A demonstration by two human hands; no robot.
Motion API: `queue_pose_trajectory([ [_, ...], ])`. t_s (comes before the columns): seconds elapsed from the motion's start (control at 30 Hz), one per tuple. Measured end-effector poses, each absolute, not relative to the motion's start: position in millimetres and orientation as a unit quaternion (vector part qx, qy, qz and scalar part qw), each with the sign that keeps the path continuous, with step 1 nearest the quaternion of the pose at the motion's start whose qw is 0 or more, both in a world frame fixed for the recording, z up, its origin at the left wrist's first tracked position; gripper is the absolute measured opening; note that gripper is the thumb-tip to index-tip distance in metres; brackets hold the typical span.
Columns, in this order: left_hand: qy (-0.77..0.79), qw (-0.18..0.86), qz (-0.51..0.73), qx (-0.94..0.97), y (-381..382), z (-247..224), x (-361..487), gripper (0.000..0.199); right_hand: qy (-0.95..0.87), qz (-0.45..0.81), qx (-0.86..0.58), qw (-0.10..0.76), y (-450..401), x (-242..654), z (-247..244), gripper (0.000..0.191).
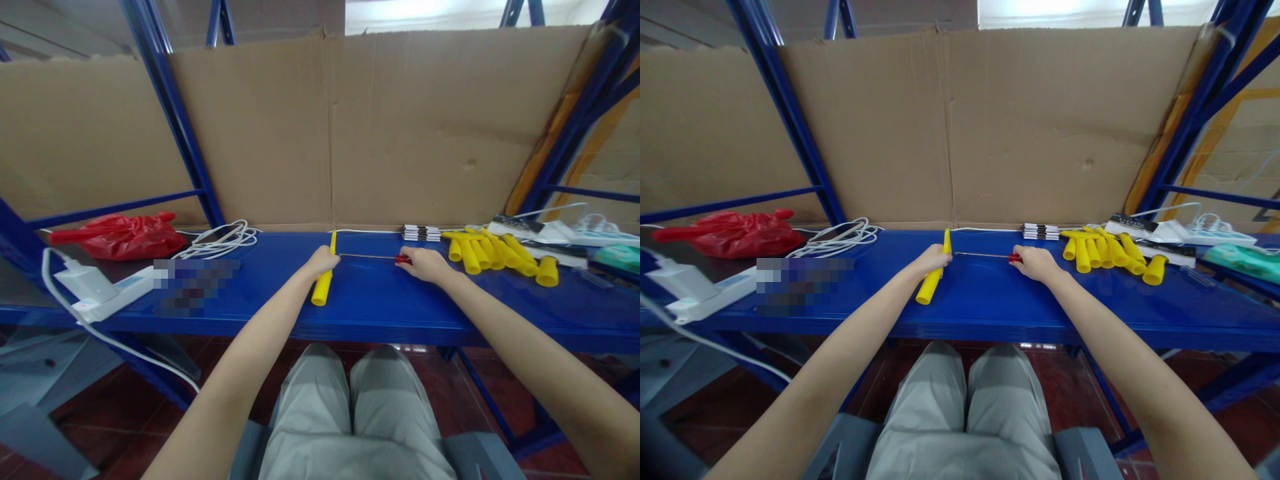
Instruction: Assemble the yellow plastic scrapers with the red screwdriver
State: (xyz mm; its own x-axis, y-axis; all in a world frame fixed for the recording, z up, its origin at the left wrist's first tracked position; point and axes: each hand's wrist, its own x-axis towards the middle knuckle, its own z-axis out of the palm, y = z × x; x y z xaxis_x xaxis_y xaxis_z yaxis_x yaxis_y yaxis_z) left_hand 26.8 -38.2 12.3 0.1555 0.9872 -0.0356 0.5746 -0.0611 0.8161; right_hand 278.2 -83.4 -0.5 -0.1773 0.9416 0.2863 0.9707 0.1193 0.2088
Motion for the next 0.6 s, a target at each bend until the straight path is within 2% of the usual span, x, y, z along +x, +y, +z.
queue_pose_trajectory([
  [0.1, 0.588, 0.336, 0.272, 0.684, -38.0, 12.3, 27.3, 0.01, -0.752, -0.177, -0.633, 0.056, -84.0, 277.9, -0.5, 0.026],
  [0.6, 0.58, 0.355, 0.268, 0.682, -44.5, 16.6, 29.1, 0.009, -0.746, -0.177, -0.639, 0.058, -83.8, 277.0, -0.6, 0.024],
])
